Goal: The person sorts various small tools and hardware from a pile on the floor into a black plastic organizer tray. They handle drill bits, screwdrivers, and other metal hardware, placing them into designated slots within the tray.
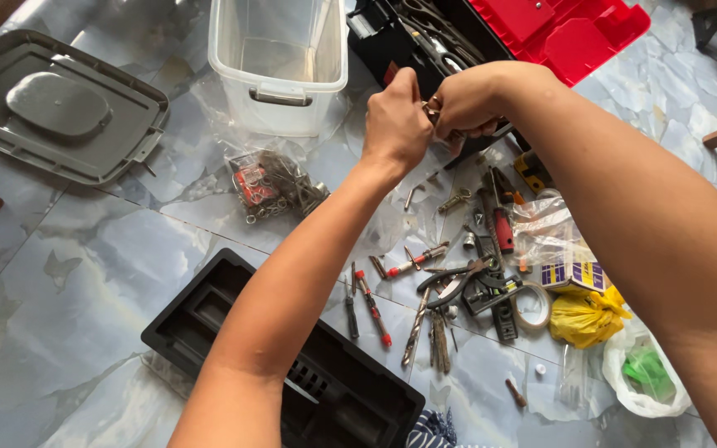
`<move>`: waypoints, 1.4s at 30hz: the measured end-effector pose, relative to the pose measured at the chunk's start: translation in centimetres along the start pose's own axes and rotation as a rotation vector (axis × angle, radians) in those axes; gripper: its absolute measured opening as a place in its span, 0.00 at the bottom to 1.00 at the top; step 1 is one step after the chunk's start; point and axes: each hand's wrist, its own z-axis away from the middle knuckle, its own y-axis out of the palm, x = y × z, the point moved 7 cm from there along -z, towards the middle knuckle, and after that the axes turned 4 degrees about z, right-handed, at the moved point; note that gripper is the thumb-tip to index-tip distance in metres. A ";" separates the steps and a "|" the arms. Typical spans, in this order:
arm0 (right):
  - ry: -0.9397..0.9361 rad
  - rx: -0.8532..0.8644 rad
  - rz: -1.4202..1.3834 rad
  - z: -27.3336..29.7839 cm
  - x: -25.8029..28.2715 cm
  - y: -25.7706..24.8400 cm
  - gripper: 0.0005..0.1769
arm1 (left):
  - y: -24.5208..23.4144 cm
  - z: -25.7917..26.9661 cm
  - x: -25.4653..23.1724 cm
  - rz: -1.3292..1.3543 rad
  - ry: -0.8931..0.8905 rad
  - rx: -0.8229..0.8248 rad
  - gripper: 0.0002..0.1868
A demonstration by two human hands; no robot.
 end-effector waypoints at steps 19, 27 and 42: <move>0.097 -0.065 -0.572 -2.4 -2.9 -3.1 0.03 | 0.1 -1.0 0.2 0.030 0.082 0.040 0.02; 0.135 -0.040 -0.370 -2.6 -1.9 -2.7 0.03 | -0.6 -0.6 -0.8 -0.049 0.065 0.023 0.03; -0.039 0.032 -0.714 -2.0 0.0 -2.4 0.08 | -0.9 -0.4 -0.5 0.058 0.114 0.008 0.07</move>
